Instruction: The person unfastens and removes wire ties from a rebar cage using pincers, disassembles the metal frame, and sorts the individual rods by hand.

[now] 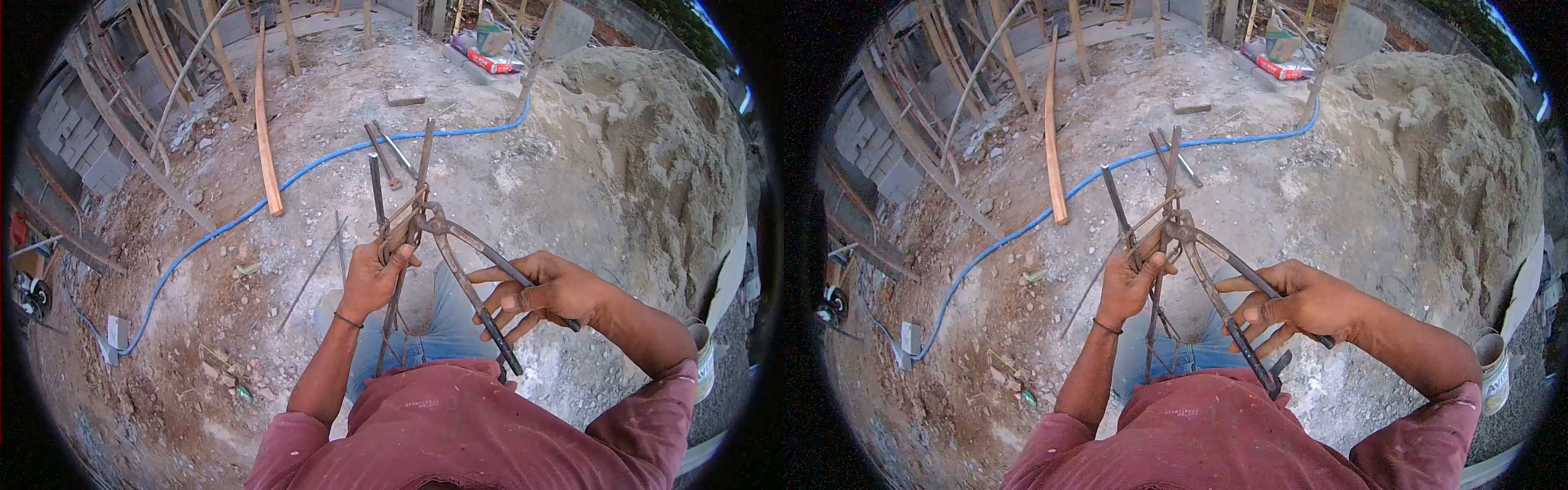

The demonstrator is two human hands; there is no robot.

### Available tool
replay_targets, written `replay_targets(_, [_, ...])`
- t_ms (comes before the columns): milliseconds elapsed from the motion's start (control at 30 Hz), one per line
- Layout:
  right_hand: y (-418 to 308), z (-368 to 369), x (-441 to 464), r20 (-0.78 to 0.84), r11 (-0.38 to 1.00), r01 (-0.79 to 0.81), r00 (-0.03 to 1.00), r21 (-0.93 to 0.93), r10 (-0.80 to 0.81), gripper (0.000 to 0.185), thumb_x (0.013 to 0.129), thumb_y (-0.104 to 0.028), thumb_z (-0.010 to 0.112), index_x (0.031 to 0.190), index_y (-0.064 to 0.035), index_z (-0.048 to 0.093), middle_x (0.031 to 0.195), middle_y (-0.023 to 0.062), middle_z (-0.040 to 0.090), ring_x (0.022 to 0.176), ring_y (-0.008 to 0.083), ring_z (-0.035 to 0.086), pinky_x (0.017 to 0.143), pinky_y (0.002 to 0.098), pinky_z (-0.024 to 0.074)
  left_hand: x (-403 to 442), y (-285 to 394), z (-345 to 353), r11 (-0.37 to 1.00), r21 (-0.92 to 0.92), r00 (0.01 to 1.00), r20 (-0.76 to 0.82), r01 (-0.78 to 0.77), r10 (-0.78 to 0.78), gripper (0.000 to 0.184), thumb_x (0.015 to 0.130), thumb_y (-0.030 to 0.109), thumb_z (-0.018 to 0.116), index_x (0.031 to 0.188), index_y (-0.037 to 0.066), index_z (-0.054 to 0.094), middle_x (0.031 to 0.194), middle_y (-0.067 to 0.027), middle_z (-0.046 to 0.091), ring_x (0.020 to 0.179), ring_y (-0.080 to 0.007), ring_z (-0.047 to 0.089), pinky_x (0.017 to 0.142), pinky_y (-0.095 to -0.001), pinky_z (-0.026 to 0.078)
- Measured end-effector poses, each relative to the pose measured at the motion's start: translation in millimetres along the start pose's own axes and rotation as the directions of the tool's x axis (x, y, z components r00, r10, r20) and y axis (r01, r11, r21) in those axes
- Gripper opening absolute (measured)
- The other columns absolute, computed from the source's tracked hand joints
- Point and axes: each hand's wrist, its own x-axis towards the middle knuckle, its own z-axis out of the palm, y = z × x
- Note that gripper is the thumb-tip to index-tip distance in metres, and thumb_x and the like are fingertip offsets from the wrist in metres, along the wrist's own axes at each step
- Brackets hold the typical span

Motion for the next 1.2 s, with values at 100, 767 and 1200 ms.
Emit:
replay_targets(100, [-6.5,3.8,-2.2,-0.027,0.997,0.004,1.0,-0.08,-0.006,0.054,0.095,-0.006,0.061,0.146,0.003,0.044,0.118,0.0238,0.066,0.103,0.0336,0.07,0.084,0.0439,0.0618,-1.2,11.5,-1.5,1.0,0.015,1.0,-0.012,0.007,-0.007,0.038,0.102,0.032,0.059,0.123,0.001,0.066,0.073,-0.0046,0.071,0.061,-0.0062,0.057,0.055,-0.0281,0.045])
replay_targets(767, [-15.7,19.2,-5.4,-0.233,0.87,-0.083,0.972,-0.486,-0.037,0.031,0.103,-0.025,0.058,0.096,0.0038,0.067,0.059,0.0033,0.058,0.049,0.0103,0.053,0.045,0.0278,0.04,-6.5,11.8,10.0,1.0,0.025,0.999,-0.037,-0.001,0.002,0.038,0.101,0.027,0.06,0.118,-0.006,0.066,0.078,-0.0099,0.071,0.073,-0.0149,0.071,0.063,-0.0319,0.054])
replay_targets(1200, [44.8,19.1,56.9,-0.368,0.891,0.029,0.904,-0.454,-0.217,0.044,0.1,-0.039,0.061,0.077,-0.0013,0.06,0.055,0.0017,0.052,0.043,0.0091,0.049,0.041,0.0291,0.0405,-2.8,-5.3,-13.5,0.989,-0.144,0.996,-0.076,0.035,-0.047,0.044,0.101,0.033,0.06,0.132,0.002,0.062,0.088,-0.0089,0.073,0.074,-0.0129,0.068,0.068,-0.0287,0.054])
